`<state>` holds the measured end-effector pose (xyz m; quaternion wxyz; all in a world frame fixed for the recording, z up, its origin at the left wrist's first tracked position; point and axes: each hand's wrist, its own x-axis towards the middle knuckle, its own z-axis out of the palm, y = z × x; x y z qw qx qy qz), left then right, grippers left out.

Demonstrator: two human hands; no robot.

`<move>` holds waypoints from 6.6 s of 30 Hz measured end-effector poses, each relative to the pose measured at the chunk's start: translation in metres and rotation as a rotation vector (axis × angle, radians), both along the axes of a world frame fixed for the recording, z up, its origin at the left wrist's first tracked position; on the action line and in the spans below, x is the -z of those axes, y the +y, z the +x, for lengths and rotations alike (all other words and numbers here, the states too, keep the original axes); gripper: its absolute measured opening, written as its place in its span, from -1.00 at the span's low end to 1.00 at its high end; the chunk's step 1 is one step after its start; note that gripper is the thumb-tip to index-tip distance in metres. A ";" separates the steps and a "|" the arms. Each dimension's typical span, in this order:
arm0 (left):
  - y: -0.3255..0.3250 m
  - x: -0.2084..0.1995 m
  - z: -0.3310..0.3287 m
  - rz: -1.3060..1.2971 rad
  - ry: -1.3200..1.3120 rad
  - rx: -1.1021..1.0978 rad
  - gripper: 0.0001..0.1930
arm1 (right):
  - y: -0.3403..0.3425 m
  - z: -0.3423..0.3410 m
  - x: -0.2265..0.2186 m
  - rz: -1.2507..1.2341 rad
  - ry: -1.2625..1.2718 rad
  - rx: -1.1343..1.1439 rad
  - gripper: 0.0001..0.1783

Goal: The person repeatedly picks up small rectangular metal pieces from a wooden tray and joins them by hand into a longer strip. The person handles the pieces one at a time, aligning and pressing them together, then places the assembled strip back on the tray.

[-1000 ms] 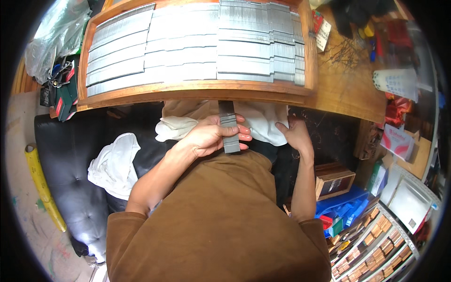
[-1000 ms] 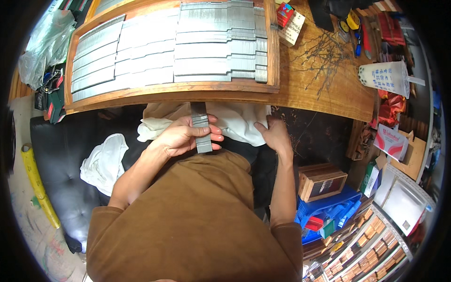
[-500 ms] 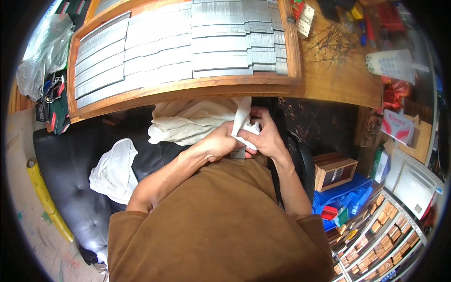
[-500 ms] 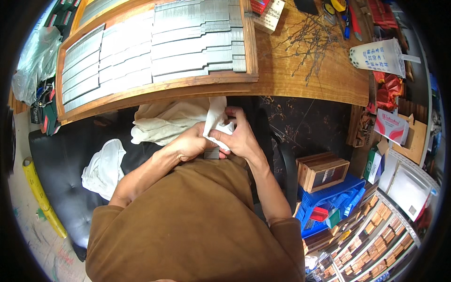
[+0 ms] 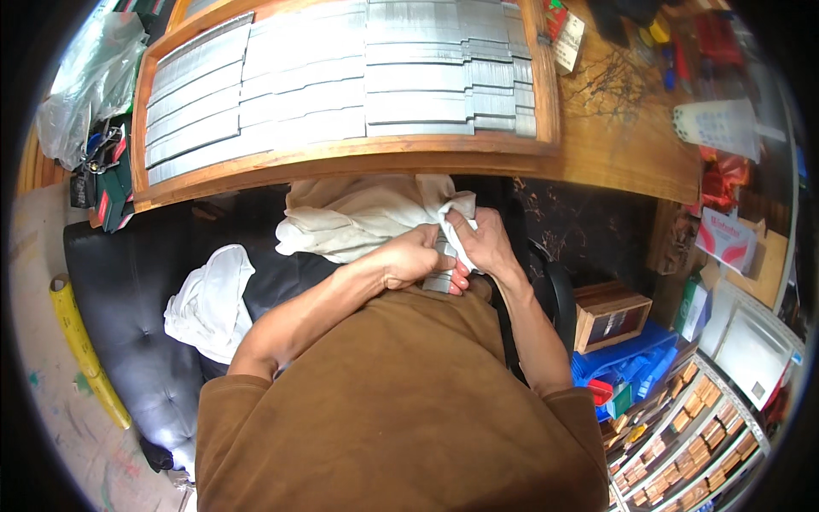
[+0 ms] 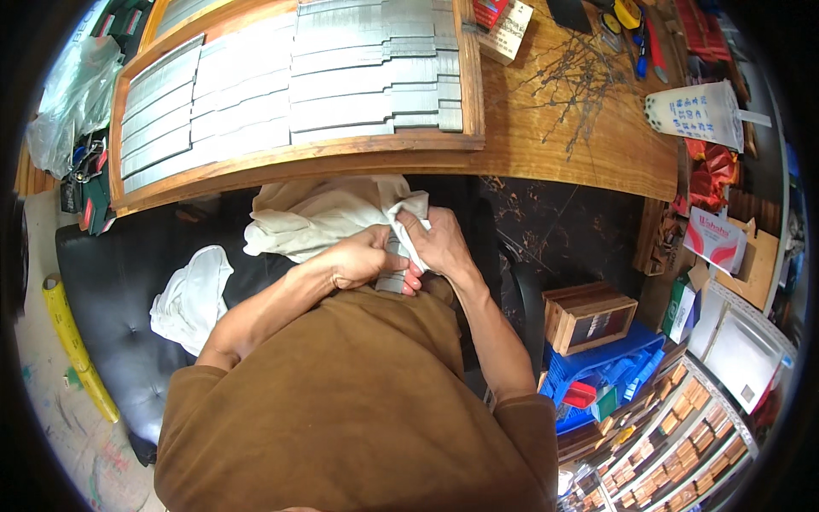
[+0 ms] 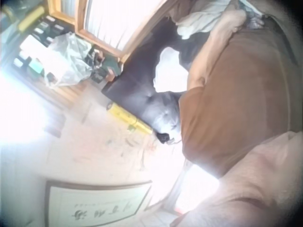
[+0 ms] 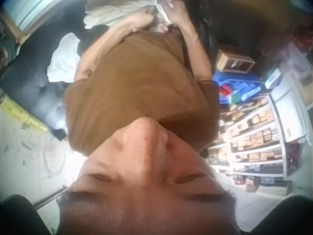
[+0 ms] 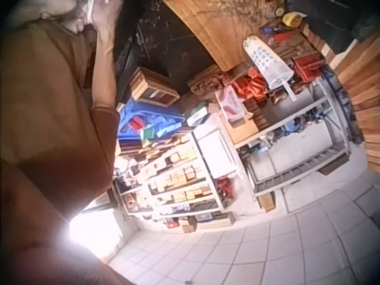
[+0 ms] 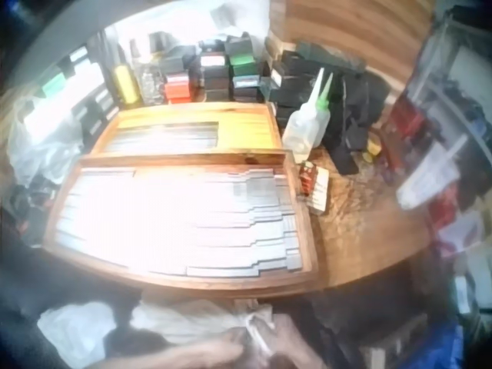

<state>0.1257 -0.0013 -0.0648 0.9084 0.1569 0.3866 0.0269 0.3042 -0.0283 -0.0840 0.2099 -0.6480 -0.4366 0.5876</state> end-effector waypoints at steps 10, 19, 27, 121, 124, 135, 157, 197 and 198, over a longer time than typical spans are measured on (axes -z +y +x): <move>-0.002 0.014 -0.009 -0.180 -0.228 -0.059 -0.81 | 0.019 0.001 0.000 0.125 0.255 0.015 -0.56; -0.016 -0.003 -0.027 -0.289 -0.315 -0.072 -0.75 | 0.036 -0.004 0.028 0.272 0.091 0.288 -0.58; -0.007 0.005 -0.015 -0.122 -0.147 -0.132 -0.85 | 0.030 0.002 -0.010 0.059 0.368 -0.091 -0.53; 0.050 -0.081 -0.090 0.499 0.106 -0.213 -0.82 | 0.042 -0.083 -0.074 0.102 0.601 0.390 -0.83; 0.051 -0.083 -0.090 0.521 0.121 -0.202 -0.82 | 0.041 -0.081 -0.075 0.104 0.582 0.380 -0.84; 0.052 -0.086 -0.090 0.493 0.114 -0.191 -0.80 | 0.040 -0.082 -0.079 0.103 0.637 0.415 -0.85; 0.051 -0.085 -0.089 0.471 0.114 -0.224 -0.81 | 0.042 -0.076 -0.079 0.052 0.656 0.353 -0.84; 0.052 -0.086 -0.090 0.476 0.098 -0.207 -0.81 | 0.035 -0.087 -0.078 0.075 0.693 0.526 -0.84; 0.053 -0.087 -0.090 0.479 0.106 -0.195 -0.81 | 0.032 -0.084 -0.079 0.087 0.666 0.554 -0.84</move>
